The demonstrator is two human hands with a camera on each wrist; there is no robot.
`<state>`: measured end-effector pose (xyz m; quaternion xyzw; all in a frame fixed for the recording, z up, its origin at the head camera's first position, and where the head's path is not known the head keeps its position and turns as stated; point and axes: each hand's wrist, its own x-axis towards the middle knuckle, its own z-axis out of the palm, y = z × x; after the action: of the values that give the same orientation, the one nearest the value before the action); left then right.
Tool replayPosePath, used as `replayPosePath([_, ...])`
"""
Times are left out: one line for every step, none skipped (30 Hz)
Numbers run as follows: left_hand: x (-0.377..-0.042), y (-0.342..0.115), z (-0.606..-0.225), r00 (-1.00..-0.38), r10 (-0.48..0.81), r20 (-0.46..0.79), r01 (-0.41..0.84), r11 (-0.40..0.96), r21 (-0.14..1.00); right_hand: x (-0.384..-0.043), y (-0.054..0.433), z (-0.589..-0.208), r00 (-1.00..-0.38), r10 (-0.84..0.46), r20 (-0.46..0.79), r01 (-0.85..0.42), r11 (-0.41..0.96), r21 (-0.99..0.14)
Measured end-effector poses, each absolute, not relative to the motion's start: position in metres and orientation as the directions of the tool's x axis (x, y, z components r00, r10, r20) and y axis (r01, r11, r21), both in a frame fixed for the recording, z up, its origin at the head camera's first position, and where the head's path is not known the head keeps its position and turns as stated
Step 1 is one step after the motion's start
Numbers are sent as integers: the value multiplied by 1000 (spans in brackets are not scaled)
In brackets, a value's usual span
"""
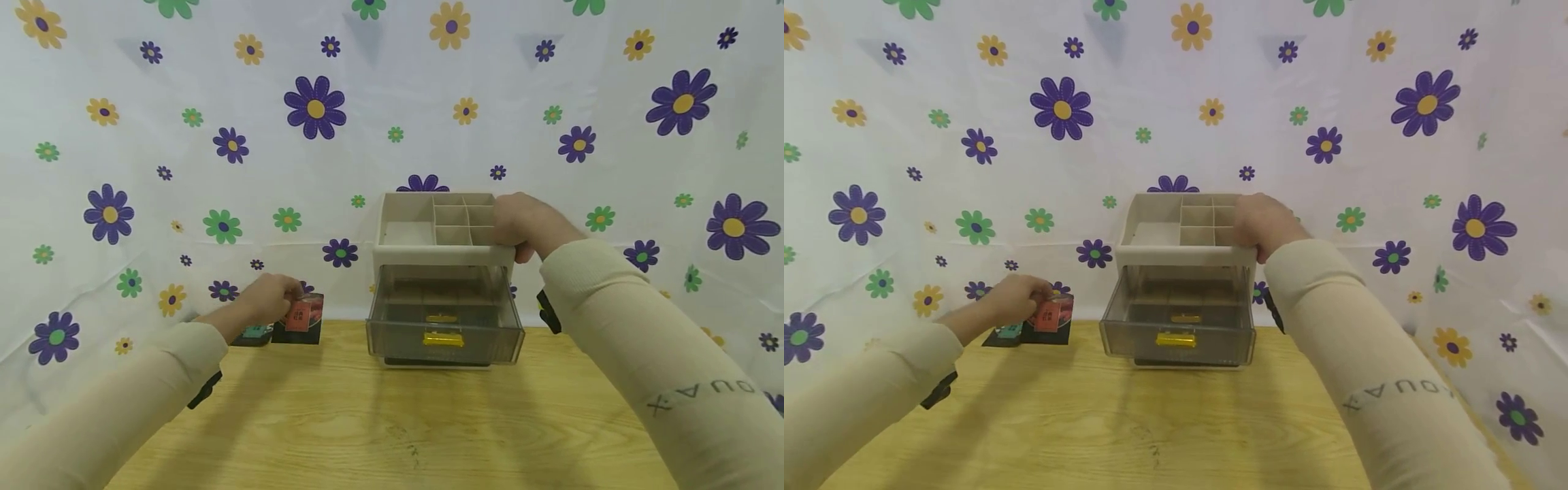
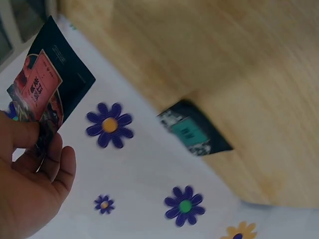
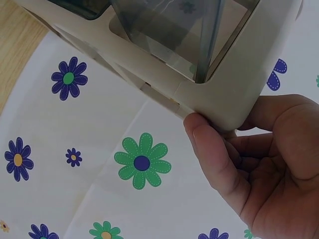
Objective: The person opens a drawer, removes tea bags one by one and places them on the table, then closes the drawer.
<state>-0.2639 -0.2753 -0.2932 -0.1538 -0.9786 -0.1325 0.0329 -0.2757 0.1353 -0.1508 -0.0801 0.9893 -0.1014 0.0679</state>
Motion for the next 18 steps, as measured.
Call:
replayPosePath([-265, -276, -300, -952, 297, 79, 307, 921, 240, -275, 135, -151, -978, -173, -118, -146, 966, -213])
replayPosePath([-266, -276, -307, -951, 303, 57, 307, 923, 231, -275, 136, -151, -978, -174, -118, -146, 966, -214])
replayPosePath([-267, -275, -313, -952, 305, 36, 305, 926, 222, -275, 136, -151, -978, -175, -117, -147, 966, -214])
replayPosePath([-267, -275, -320, -951, 310, 18, 307, 928, 212, -275, 136, -151, -977, -177, -116, -150, 966, -213])
replayPosePath([-266, -273, -325, -948, 319, 2, 313, 928, 202, -275, 136, -151, -977, -178, -116, -151, 966, -211])
replayPosePath([-266, -272, -330, -946, 325, -7, 318, 929, 187, -275, 136, -151, -977, -178, -117, -152, 966, -208])
replayPosePath([-266, -271, -335, -946, 325, -15, 317, 930, 184, -275, 136, -151, -977, -178, -118, -151, 967, -206])
replayPosePath([-266, -270, -339, -943, 332, -12, 325, 929, 177, -275, 136, -151, -977, -179, -119, -153, 967, -205])
replayPosePath([-266, -269, -343, -942, 337, -7, 331, 929, 165, -275, 136, -151, -976, -181, -120, -154, 967, -205])
replayPosePath([-265, -268, -346, -941, 339, -5, 334, 930, 155, -275, 136, -150, -976, -182, -120, -155, 967, -204])
replayPosePath([-264, -268, -348, -941, 338, -10, 333, 930, 156, -275, 136, -150, -976, -182, -120, -156, 967, -202])
replayPosePath([-264, -269, -351, -944, 331, -18, 324, 933, 157, -275, 136, -150, -976, -182, -120, -156, 967, -200])
replayPosePath([-264, -269, -353, -945, 326, -26, 318, 936, 153, -274, 136, -150, -976, -182, -120, -155, 967, -203])
replayPosePath([-263, -270, -354, -947, 319, -38, 310, 939, 151, -275, 136, -150, -976, -180, -120, -152, 966, -209])
replayPosePath([-262, -271, -356, -950, 309, -50, 299, 943, 143, -275, 136, -150, -976, -179, -121, -150, 965, -214])
replayPosePath([-261, -272, -357, -952, 301, -57, 292, 947, 133, -275, 136, -150, -976, -179, -123, -149, 964, -218])
replayPosePath([-260, -273, -357, -952, 299, -57, 291, 949, 122, -275, 136, -150, -976, -180, -124, -149, 964, -220])
replayPosePath([-259, -274, -357, -953, 299, -48, 293, 951, 98, -275, 137, -150, -976, -178, -127, -147, 964, -220])
